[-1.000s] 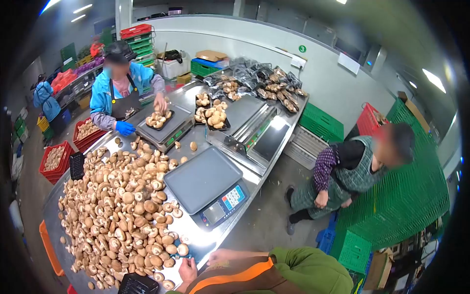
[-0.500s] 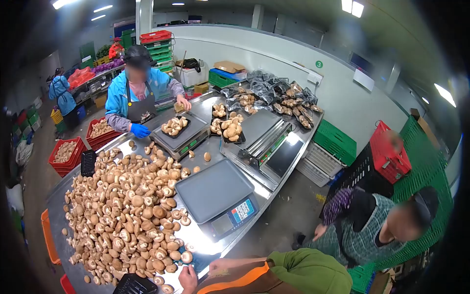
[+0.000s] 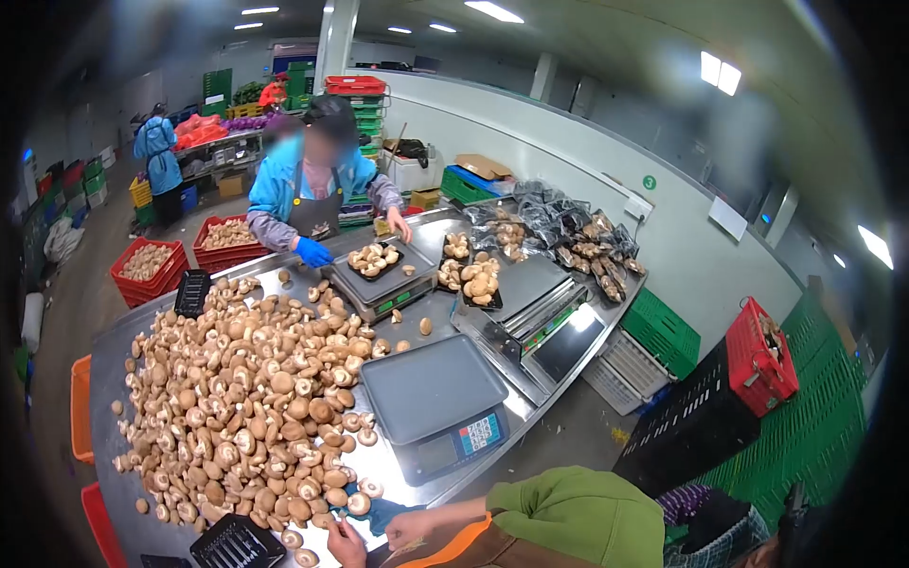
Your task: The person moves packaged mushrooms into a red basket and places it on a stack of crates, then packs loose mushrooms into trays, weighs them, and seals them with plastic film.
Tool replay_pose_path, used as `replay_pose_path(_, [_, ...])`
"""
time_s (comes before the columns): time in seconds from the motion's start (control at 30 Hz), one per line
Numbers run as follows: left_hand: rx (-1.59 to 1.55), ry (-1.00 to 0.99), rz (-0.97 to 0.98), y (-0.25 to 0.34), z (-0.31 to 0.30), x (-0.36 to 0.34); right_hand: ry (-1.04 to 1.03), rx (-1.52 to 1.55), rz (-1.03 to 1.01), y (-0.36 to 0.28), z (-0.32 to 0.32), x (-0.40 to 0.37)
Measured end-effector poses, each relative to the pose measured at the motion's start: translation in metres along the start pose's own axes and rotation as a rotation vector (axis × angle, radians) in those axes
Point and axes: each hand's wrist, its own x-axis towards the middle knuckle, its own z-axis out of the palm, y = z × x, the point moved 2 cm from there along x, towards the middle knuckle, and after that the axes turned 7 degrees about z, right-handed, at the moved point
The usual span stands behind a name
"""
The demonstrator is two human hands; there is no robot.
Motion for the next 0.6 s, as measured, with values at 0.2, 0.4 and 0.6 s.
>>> replay_pose_path(0.2, [-0.200,0.136,0.096,-0.022,-0.022,-0.024,0.110,-0.010,-0.137,-0.066,-0.064,0.022])
replay_pose_path(0.4, [-0.318,0.275,0.086,-0.019,-0.104,-0.054,0.264,0.755,-0.137,-0.230,-0.215,0.018])
replay_pose_path(0.6, [-0.302,0.198,0.063,-0.040,-0.161,-0.062,0.985,0.370,-0.325,-0.365,-0.374,0.047])
